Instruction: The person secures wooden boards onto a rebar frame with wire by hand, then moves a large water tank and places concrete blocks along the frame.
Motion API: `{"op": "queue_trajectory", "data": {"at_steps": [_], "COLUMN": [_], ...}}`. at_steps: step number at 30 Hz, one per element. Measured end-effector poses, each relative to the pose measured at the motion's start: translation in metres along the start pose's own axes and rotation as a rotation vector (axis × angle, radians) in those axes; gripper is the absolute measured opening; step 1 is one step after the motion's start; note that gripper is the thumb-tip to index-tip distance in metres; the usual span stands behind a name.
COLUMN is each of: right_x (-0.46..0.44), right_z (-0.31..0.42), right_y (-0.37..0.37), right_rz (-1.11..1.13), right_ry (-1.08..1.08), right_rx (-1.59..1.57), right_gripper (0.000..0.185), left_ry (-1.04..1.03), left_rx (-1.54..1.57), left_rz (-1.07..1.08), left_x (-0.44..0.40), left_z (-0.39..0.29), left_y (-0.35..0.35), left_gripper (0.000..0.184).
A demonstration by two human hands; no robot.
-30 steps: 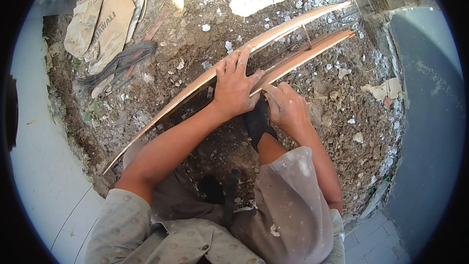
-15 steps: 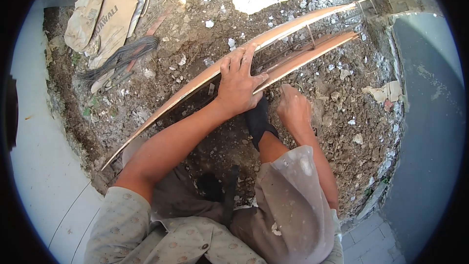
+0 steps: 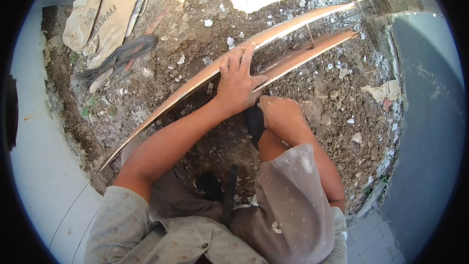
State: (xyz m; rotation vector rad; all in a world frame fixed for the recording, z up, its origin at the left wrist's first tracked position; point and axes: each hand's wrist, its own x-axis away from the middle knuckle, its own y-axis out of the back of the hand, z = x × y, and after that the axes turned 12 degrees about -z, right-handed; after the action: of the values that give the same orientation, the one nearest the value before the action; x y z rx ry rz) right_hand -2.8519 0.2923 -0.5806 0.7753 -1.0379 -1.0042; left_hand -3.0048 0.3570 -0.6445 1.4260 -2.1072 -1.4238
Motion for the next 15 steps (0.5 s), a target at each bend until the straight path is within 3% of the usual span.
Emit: {"op": "queue_trajectory", "data": {"at_steps": [4,10,13,15], "right_x": [-0.002,-0.014,-0.007,-0.006], "right_z": [-0.001,-0.014,-0.013,-0.005], "right_y": [0.002,-0.012,-0.013,-0.021], "right_rz": [-0.360,-0.584,-0.221,-0.003], "right_ry": [0.076,-0.106,-0.361,-0.217], "right_rx": [-0.082,-0.022,0.142,0.108], "right_gripper": [0.013,0.011,0.012,0.012], "left_ry": [-0.001,-0.017,-0.011,-0.004], "left_rx": [-0.017,-0.036,-0.025,-0.009], "left_rz": [0.006,0.027,0.021,0.011], "left_x": [0.001,0.001,0.001,0.001], "left_z": [0.001,0.000,0.000,-0.001], "left_y": [0.001,0.003,0.003,0.003], "left_gripper": [0.027,0.026,0.026,0.027]}}
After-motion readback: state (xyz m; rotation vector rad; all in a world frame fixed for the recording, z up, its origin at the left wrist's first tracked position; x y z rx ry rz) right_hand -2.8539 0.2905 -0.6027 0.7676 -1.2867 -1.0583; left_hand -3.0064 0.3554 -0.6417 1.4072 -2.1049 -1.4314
